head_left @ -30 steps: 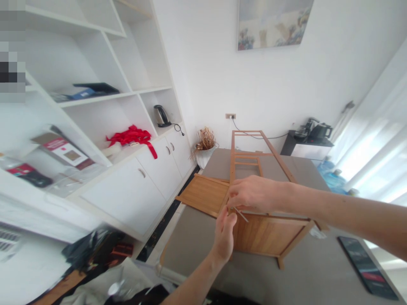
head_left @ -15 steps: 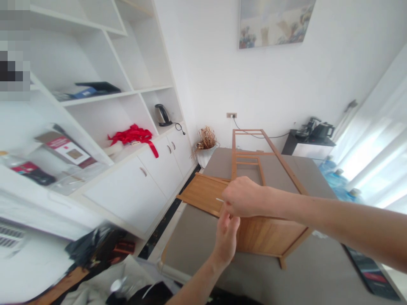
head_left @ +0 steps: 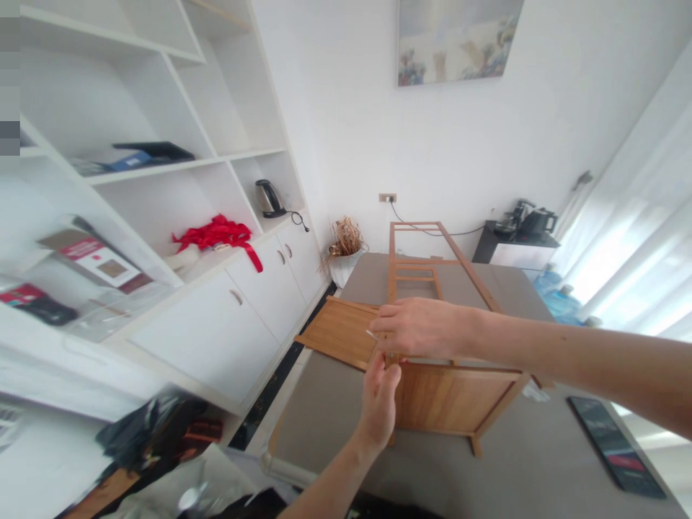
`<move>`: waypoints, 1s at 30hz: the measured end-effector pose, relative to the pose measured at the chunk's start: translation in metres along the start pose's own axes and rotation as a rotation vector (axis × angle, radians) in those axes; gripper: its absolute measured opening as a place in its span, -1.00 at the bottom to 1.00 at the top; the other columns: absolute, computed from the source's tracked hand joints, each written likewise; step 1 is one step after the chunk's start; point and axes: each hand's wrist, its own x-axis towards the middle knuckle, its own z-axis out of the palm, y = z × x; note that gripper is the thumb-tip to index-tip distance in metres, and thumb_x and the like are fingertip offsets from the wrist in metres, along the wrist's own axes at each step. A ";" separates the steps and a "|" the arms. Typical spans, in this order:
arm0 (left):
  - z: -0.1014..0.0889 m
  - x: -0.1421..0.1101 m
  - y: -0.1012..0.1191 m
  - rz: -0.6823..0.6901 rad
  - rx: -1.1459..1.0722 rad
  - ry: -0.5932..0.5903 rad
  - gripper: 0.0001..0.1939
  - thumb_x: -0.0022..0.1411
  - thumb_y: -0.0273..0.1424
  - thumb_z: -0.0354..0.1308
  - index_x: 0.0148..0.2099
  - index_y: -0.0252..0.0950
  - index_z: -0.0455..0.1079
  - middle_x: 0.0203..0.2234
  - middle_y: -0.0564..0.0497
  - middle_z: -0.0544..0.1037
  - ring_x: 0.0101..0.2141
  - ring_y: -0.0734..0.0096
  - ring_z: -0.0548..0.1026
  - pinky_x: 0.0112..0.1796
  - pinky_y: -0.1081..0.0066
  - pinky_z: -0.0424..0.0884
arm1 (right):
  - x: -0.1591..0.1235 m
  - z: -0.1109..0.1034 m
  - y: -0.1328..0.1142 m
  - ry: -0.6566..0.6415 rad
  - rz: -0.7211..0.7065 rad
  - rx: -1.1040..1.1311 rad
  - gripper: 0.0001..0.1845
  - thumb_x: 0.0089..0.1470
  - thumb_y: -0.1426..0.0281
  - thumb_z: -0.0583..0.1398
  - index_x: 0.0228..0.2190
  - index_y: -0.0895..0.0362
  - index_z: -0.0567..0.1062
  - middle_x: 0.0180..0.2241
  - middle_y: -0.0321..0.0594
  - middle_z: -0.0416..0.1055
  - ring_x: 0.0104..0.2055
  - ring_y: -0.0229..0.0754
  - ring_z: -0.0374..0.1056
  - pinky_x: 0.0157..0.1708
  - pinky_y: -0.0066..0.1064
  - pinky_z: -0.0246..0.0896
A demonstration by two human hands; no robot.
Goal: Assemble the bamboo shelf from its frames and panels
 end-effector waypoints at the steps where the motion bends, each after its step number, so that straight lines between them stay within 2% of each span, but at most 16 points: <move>1: 0.000 0.000 0.000 -0.004 -0.001 0.000 -0.66 0.24 -0.33 -0.02 0.02 -0.31 0.34 -0.12 -0.11 0.48 -0.09 0.21 0.39 -0.01 0.25 0.24 | 0.001 0.000 0.000 -0.004 -0.001 -0.015 -0.86 0.11 0.41 0.15 -0.39 0.19 0.51 -0.28 -0.12 0.39 -0.20 -0.12 0.23 -0.32 -0.32 0.09; 10: 0.001 -0.005 0.002 0.009 0.010 0.064 -0.69 0.18 -0.28 0.02 -0.10 -0.33 0.39 -0.24 -0.09 0.50 -0.19 0.24 0.41 -0.13 0.30 0.30 | 0.016 -0.004 0.003 -0.035 -0.160 -0.087 -0.83 0.10 0.46 0.16 -0.50 0.18 0.50 -0.37 -0.17 0.42 -0.22 -0.13 0.24 -0.40 -0.33 0.01; 15: 0.001 -0.008 0.003 -0.001 0.002 0.040 -0.71 0.20 -0.29 0.01 -0.10 -0.32 0.39 -0.22 -0.09 0.49 -0.19 0.24 0.41 -0.10 0.28 0.29 | 0.017 -0.001 0.007 -0.052 -0.191 -0.105 -0.84 0.08 0.52 0.16 -0.51 0.18 0.50 -0.43 -0.21 0.44 -0.29 -0.14 0.28 -0.41 -0.32 0.01; 19: 0.001 -0.010 0.004 0.006 0.000 0.034 -0.70 0.21 -0.29 0.00 -0.08 -0.33 0.38 -0.19 -0.11 0.50 -0.16 0.21 0.41 -0.07 0.26 0.27 | 0.014 0.002 0.008 -0.045 -0.163 -0.085 -0.82 0.11 0.47 0.15 -0.49 0.18 0.50 -0.44 -0.21 0.46 -0.30 -0.15 0.30 -0.42 -0.32 0.00; 24: 0.003 -0.012 0.004 0.019 0.017 0.048 -0.69 0.19 -0.25 0.03 -0.11 -0.33 0.39 -0.22 -0.10 0.51 -0.17 0.21 0.42 -0.10 0.28 0.29 | 0.006 0.005 0.003 -0.022 -0.054 -0.020 -0.76 0.15 0.35 0.13 -0.48 0.19 0.49 -0.44 -0.19 0.45 -0.33 -0.18 0.29 -0.42 -0.35 0.01; 30: 0.003 -0.016 0.002 -0.017 0.021 0.093 -0.72 0.17 -0.24 0.05 -0.17 -0.32 0.39 -0.28 -0.07 0.52 -0.23 0.24 0.44 -0.16 0.31 0.31 | -0.002 0.010 -0.006 0.004 0.052 0.050 -0.71 0.19 0.34 0.08 -0.48 0.17 0.49 -0.43 -0.20 0.45 -0.33 -0.18 0.27 -0.42 -0.37 0.03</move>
